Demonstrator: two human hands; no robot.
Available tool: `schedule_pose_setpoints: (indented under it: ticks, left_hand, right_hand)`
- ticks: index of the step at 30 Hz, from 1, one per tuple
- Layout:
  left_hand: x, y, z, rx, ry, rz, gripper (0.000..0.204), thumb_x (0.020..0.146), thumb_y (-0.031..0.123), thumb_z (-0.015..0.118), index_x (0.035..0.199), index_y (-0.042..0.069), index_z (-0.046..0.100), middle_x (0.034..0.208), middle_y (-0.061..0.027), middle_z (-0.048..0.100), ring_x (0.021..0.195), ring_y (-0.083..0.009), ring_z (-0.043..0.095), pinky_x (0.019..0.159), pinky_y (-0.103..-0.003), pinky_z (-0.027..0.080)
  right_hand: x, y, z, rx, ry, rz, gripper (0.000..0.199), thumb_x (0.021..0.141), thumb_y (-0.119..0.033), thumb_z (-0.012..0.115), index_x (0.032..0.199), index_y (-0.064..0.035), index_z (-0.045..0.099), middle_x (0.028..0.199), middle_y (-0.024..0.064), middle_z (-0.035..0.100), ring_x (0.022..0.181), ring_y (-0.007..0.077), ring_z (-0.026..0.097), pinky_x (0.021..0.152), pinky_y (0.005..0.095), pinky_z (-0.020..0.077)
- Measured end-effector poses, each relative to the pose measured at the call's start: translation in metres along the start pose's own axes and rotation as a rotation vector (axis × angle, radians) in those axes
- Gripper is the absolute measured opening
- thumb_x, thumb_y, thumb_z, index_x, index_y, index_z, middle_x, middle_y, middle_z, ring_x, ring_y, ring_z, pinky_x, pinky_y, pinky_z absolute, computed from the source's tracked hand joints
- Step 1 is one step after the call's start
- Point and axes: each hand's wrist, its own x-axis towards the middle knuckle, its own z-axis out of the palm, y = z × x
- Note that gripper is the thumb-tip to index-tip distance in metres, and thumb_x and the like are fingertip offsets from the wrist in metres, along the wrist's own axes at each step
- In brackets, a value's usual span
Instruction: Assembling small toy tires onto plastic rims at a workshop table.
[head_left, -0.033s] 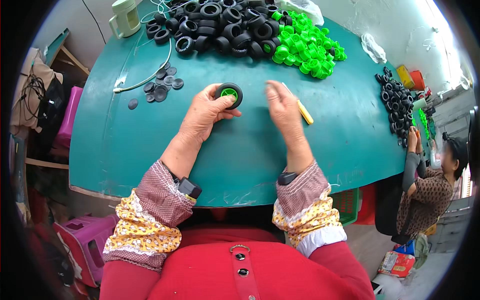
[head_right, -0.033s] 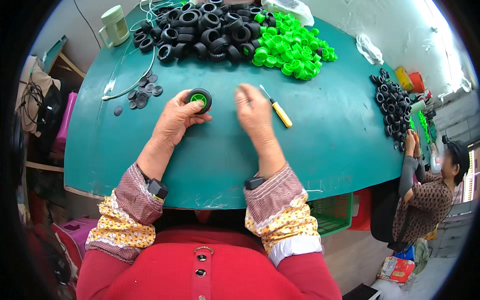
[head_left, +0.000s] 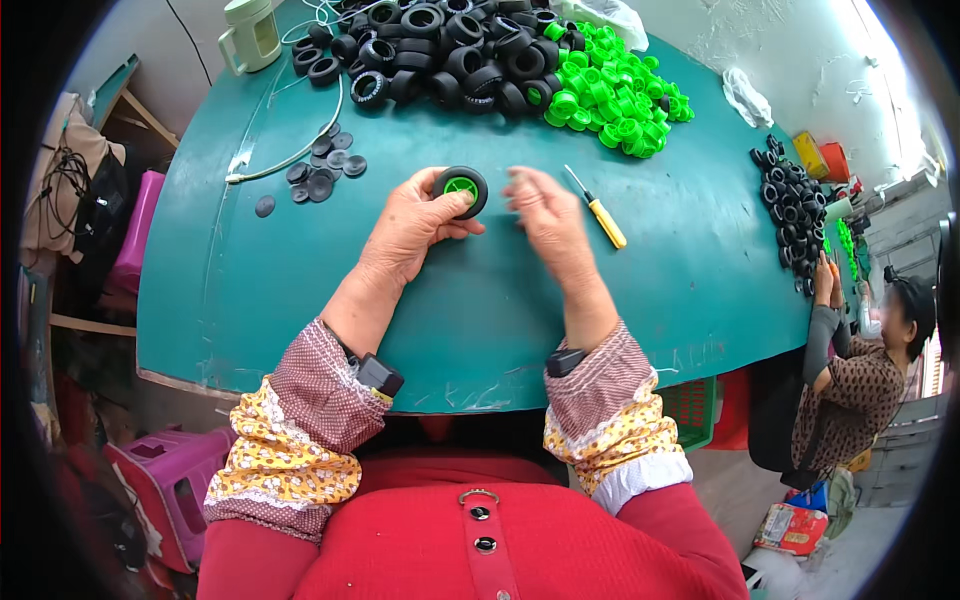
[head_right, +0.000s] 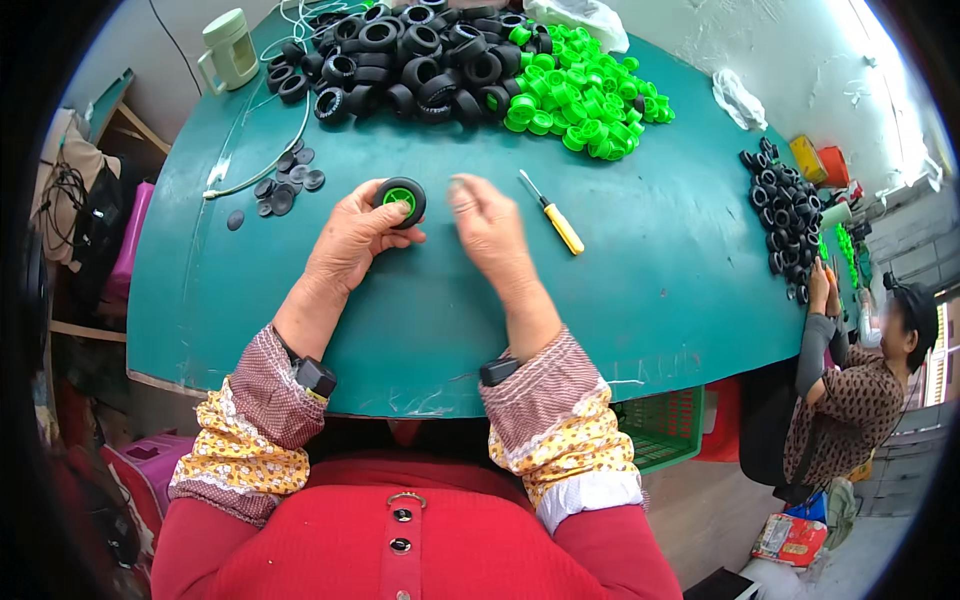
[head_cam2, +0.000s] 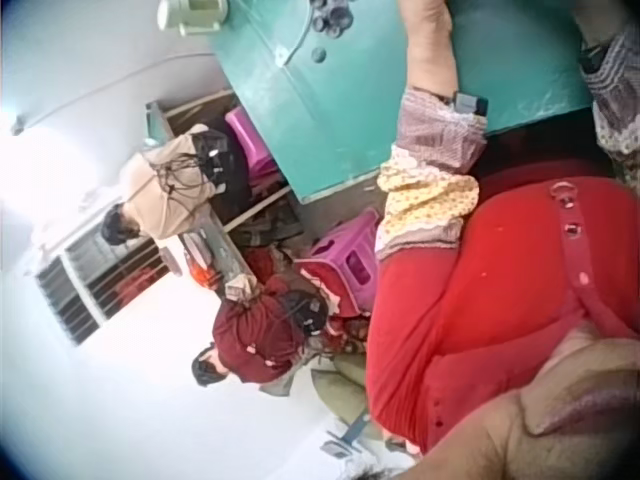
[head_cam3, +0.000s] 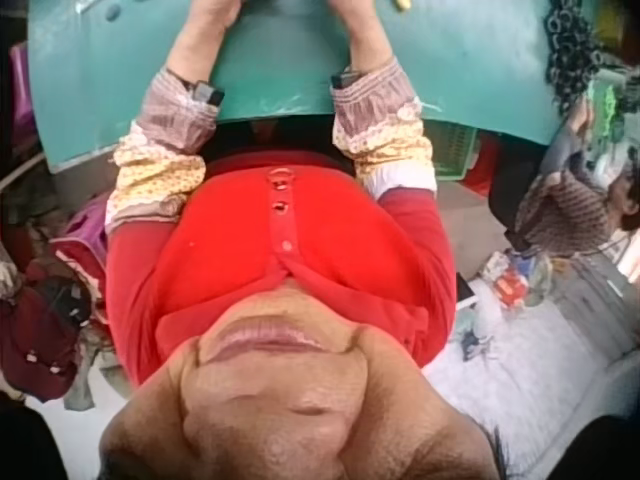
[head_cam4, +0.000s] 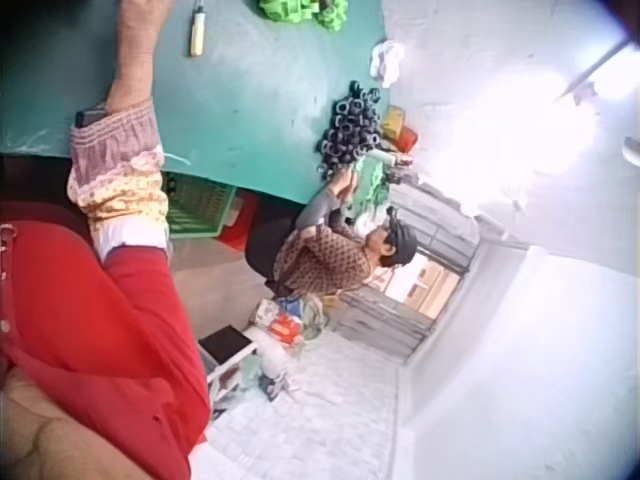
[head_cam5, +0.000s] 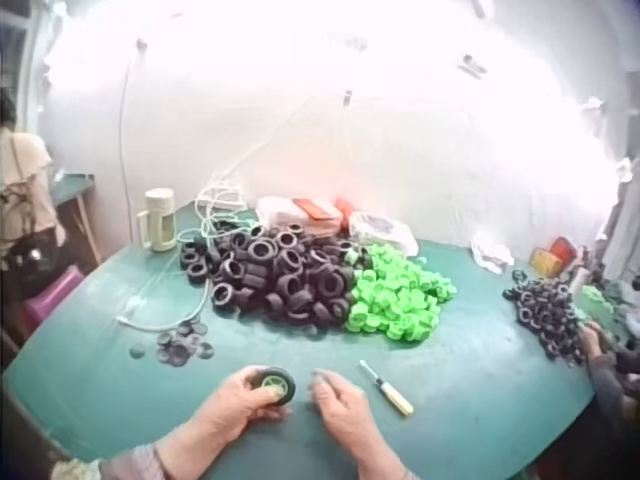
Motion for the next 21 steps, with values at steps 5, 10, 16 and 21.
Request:
schedule_pose_setpoints:
  ticks: [5,10,16,21]
  left_hand:
    - [-0.004,-0.001,0.005,-0.013,-0.012,0.059,0.035,0.082,0.015,0.058,0.113,0.001,0.047,0.085,-0.0079,0.059,0.071,-0.0154,0.062,0.059,-0.02,0.049]
    - [-0.001,-0.003,0.002,0.026,0.024,0.038,0.033,0.084,0.022,0.056,0.111,0.003,0.052,0.088,-0.0041,0.06,0.07,-0.0111,0.059,0.059,-0.019,0.045]
    - [0.001,-0.007,-0.001,0.148,0.058,0.152,0.025,0.085,0.021,0.054,0.101,0.002,0.059,0.083,-0.0024,0.06,0.072,-0.0082,0.056,0.06,-0.02,0.044]
    - [-0.001,-0.004,0.002,-0.12,0.044,0.078,0.022,0.085,0.015,0.052,0.097,-0.002,0.058,0.081,-0.0035,0.06,0.07,-0.0086,0.056,0.061,-0.02,0.045]
  right_hand:
    - [-0.005,-0.01,0.026,0.4,-0.215,0.206,0.031,0.088,-0.025,0.052,0.101,0.0021,0.057,0.082,0.0012,0.058,0.071,0.007,0.051,0.063,0.0204,0.0424]
    - [-0.006,-0.012,0.024,0.301,-0.133,0.185,0.027,0.087,-0.021,0.052,0.099,0.0024,0.057,0.079,0.0025,0.058,0.069,0.0081,0.051,0.062,0.0221,0.0428]
    - [-0.012,-0.022,0.021,0.092,-0.103,0.048,0.02,0.085,-0.015,0.052,0.094,0.0022,0.057,0.075,0.0065,0.058,0.069,0.0108,0.052,0.061,0.0251,0.0437]
    - [-0.014,-0.025,0.022,0.037,-0.071,-0.028,0.018,0.084,-0.014,0.054,0.092,0.0019,0.056,0.074,0.009,0.058,0.067,0.0131,0.053,0.061,0.0259,0.0438]
